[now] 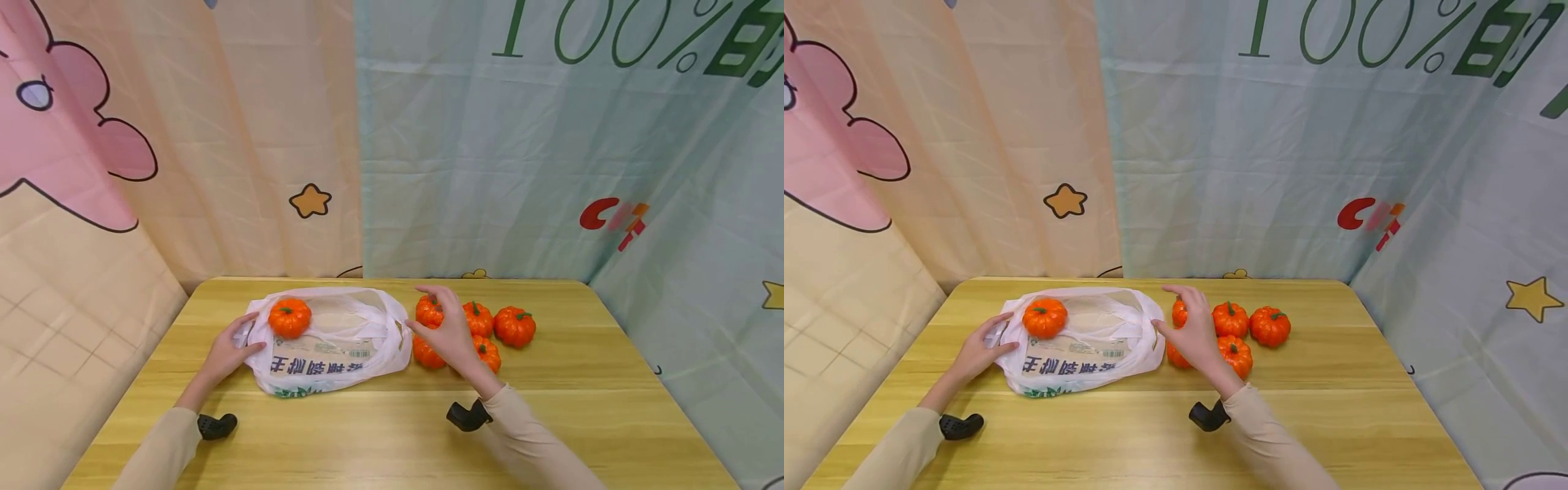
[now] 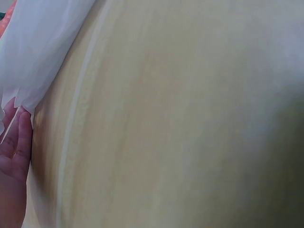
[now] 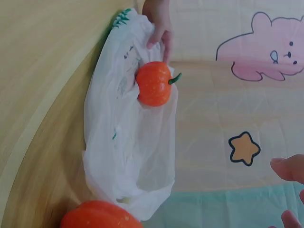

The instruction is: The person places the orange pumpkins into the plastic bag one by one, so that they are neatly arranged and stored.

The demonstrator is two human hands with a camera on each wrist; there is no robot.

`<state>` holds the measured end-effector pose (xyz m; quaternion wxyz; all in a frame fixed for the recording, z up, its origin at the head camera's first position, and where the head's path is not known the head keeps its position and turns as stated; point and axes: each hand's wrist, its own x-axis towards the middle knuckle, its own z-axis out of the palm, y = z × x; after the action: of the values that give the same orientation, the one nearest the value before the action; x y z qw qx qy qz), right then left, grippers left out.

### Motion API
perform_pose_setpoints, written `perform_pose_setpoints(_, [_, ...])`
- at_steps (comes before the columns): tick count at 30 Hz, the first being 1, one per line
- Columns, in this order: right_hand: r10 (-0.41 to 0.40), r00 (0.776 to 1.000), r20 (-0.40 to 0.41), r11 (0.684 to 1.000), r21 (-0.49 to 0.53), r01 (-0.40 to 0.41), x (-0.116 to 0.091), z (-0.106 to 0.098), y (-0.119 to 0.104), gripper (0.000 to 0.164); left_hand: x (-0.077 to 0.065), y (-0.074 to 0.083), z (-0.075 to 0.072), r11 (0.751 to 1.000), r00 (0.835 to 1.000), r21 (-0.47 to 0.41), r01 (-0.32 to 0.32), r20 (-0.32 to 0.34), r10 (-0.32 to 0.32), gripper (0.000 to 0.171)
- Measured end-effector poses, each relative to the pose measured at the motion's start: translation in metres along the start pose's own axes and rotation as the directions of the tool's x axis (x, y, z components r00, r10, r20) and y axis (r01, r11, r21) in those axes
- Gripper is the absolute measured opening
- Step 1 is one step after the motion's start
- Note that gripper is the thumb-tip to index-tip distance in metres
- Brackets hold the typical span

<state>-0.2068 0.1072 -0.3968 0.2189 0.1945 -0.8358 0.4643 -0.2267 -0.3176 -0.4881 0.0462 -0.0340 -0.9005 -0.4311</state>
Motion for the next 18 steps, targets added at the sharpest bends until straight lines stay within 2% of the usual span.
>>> perform_pose_setpoints(5, [0.038, 0.999, -0.038, 0.999, 0.005, -0.038, -0.007, -0.02, 0.012, 0.056, 0.0, 0.0, -0.001, 1.0, 1.0, -0.005, 0.002, 0.0, -0.002, 0.068])
perform_pose_setpoints(18, [0.094, 0.987, -0.132, 0.991, -0.082, -0.105, -0.024, -0.07, 0.049, 0.059, 0.0, 0.001, -0.001, 1.0, 1.0, 0.01, 0.02, 0.006, -0.02, 0.069])
